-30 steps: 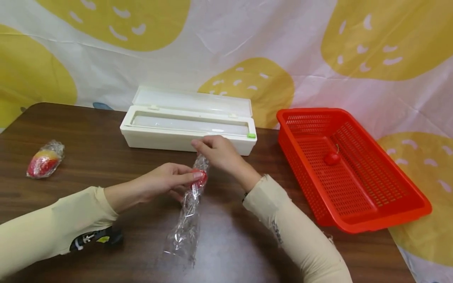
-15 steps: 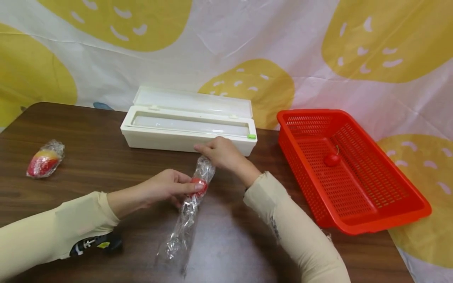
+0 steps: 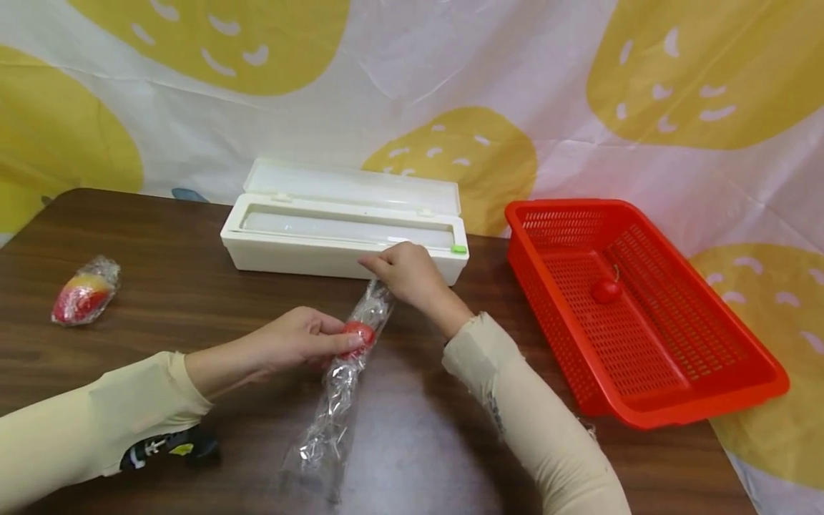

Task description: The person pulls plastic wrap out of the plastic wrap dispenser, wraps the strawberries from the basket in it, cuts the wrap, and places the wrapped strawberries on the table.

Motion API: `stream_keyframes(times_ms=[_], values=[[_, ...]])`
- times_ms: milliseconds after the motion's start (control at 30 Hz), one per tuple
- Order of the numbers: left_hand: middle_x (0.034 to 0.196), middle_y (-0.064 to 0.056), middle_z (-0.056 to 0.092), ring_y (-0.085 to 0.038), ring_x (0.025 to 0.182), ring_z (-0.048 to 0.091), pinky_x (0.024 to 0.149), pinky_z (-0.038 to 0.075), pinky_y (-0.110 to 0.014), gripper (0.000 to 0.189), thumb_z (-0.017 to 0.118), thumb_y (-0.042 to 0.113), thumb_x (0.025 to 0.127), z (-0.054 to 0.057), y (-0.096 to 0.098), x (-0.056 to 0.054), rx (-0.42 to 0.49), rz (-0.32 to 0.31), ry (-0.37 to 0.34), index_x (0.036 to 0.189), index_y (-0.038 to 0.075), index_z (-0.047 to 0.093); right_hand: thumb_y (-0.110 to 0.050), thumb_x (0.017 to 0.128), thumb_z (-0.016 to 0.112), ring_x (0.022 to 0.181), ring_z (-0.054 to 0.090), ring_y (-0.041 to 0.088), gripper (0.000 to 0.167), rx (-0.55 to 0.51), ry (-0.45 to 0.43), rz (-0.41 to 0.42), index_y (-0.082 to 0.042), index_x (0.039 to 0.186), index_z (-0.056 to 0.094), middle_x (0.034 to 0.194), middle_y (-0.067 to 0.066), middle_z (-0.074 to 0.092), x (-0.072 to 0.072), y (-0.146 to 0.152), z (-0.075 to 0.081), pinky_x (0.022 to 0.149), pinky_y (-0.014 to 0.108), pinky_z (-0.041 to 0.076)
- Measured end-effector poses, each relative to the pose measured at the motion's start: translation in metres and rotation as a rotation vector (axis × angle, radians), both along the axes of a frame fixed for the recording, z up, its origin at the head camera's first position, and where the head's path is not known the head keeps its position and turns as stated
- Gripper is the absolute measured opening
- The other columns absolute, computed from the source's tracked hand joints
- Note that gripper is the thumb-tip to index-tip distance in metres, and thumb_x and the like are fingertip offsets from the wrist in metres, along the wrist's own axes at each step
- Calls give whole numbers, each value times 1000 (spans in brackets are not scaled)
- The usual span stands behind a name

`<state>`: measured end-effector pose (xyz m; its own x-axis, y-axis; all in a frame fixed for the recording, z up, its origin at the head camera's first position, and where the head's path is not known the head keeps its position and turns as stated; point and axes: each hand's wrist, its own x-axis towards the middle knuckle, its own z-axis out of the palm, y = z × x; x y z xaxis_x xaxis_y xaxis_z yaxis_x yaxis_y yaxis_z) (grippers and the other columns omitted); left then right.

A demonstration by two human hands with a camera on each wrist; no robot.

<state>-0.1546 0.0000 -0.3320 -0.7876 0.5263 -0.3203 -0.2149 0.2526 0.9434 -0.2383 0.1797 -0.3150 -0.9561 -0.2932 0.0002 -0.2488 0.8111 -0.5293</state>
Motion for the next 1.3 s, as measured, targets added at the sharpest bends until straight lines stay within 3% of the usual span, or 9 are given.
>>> stream_keyframes(times_ms=[133, 233, 333, 467, 567, 667, 800, 967, 1300], values=[[62, 9, 63, -4, 56, 52, 56, 44, -21, 33, 67, 23, 88, -3, -4, 1, 18, 9, -9, 100, -8, 69, -42, 96, 51, 55, 40, 13, 50, -33, 7, 22, -16, 53, 54, 50, -5, 37, 3, 1, 1, 53, 26, 34], [73, 1, 71, -6, 63, 60, 62, 51, -24, 36, 68, 22, 87, -5, -7, 2, 42, 30, -31, 106, -8, 67, -35, 100, 45, 72, 57, 16, 40, -109, 44, 81, -10, 76, 67, 69, 2, 62, 5, 7, 7, 67, 29, 47], [84, -5, 74, -9, 70, 65, 70, 55, -28, 38, 67, 21, 87, -6, -10, 1, 69, 65, -59, 111, -9, 64, -20, 99, 46, 101, 63, 20, 26, -208, 100, 230, -7, 110, 67, 108, 9, 69, 7, 16, 15, 88, 35, 50], [87, -5, 72, -10, 74, 64, 72, 56, -31, 41, 67, 22, 87, -4, -14, -2, 53, 100, -56, 114, -9, 62, -7, 88, 56, 124, 51, 24, 42, -126, 214, 522, -7, 130, 55, 132, 11, 57, 9, 25, 23, 103, 42, 44], [87, -5, 71, -10, 74, 62, 72, 55, -32, 41, 68, 22, 86, -3, -14, -3, 27, 111, -33, 112, -9, 62, -7, 85, 62, 125, 50, 24, 49, 13, 317, 622, -9, 133, 53, 133, 10, 55, 9, 26, 24, 105, 41, 42], [87, -5, 71, -11, 76, 62, 72, 54, -32, 39, 70, 23, 85, -3, -15, -2, 8, 104, -18, 109, -8, 61, -8, 85, 66, 116, 57, 23, 44, 77, 384, 602, -8, 128, 58, 124, 9, 62, 9, 22, 21, 102, 38, 46], [86, -2, 69, -12, 75, 61, 70, 53, -32, 36, 72, 22, 84, -2, -17, 0, 12, 103, 34, 106, -5, 61, -7, 86, 67, 99, 65, 21, 27, 54, 431, 547, -6, 113, 69, 105, 8, 70, 10, 18, 14, 91, 35, 51], [88, -5, 68, -10, 75, 59, 70, 53, -31, 35, 72, 18, 83, 0, -19, 0, 50, 155, 134, 108, -5, 62, -7, 88, 65, 90, 66, 18, 19, -56, 345, 488, -6, 106, 72, 97, 7, 73, 13, 13, 5, 83, 34, 53], [109, -19, 69, -5, 82, 61, 71, 52, -16, 40, 74, 14, 82, 9, -24, -6, 9, 270, 266, 115, -4, 63, -2, 90, 58, 73, 54, 3, 14, -327, -119, 440, 6, 93, 69, 84, 13, 70, 30, -6, -16, 68, 21, 49]])
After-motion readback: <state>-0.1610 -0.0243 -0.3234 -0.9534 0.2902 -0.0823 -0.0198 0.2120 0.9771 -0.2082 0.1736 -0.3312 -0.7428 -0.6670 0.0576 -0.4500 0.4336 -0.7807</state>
